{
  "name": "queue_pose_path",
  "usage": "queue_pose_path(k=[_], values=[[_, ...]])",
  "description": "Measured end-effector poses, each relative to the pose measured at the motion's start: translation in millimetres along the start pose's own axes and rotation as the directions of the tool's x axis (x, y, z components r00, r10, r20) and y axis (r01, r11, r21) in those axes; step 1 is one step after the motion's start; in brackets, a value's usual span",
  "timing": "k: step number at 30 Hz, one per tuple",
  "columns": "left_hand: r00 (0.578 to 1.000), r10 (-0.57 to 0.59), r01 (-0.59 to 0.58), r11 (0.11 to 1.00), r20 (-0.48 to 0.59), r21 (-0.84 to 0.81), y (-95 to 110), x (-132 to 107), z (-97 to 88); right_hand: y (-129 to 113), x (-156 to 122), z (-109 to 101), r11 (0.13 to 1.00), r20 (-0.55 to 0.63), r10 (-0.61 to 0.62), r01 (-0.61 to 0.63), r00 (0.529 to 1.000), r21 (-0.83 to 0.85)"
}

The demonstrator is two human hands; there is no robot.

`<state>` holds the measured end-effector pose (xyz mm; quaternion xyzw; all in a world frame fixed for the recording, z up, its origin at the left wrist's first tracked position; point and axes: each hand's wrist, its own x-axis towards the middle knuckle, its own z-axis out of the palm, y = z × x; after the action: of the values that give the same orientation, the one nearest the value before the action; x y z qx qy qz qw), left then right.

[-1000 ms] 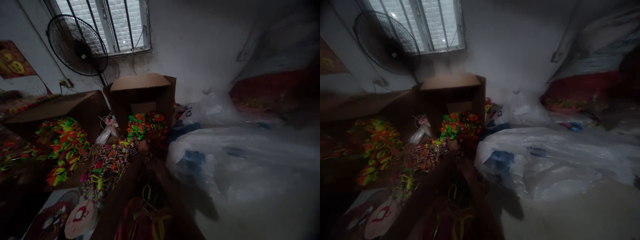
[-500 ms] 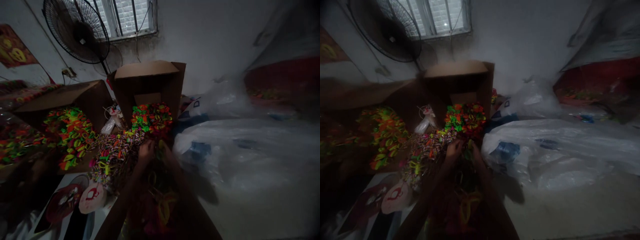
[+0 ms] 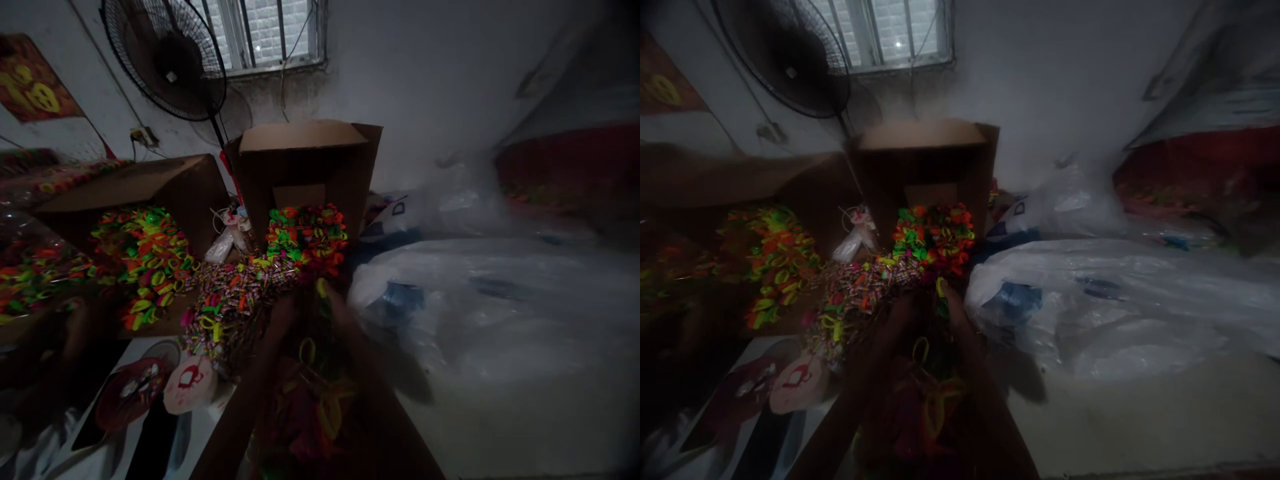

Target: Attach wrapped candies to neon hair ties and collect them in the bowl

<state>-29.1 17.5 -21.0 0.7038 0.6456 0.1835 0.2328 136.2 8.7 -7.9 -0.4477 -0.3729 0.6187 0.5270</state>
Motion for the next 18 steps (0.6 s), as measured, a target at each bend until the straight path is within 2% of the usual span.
queue_pose_path(k=[3,5,8,11,14,18], values=[[0.998,-0.004,-0.001,0.997,-0.062,-0.081,-1.7,4.0,-7.5,-3.5,-2.2,1.2,0.998,0.036,-0.041,0.043,0.999,-0.035],[0.990,-0.019,-0.012,0.976,-0.142,-0.216,-1.1,5.1,-9.9,-2.3,-1.8,3.0,0.999,0.037,-0.035,0.036,0.999,-0.037],[0.963,-0.096,-0.034,0.883,-0.251,-0.468,5.3,3.4,-11.8,4.0,1.3,5.0,0.999,0.029,-0.048,0.048,0.998,-0.001],[0.974,-0.062,-0.091,0.775,-0.219,-0.625,17.1,-2.4,-13.7,12.7,7.3,4.9,0.998,0.058,-0.062,0.062,0.996,0.017],[0.982,0.053,-0.159,0.757,-0.183,-0.634,28.3,-9.2,-13.7,21.2,16.4,3.3,0.997,0.062,-0.067,0.068,0.996,-0.026],[0.959,0.171,-0.256,0.867,-0.226,-0.427,34.6,-12.7,-9.3,26.9,25.8,0.8,0.986,0.034,-0.106,0.109,0.994,-0.124]])
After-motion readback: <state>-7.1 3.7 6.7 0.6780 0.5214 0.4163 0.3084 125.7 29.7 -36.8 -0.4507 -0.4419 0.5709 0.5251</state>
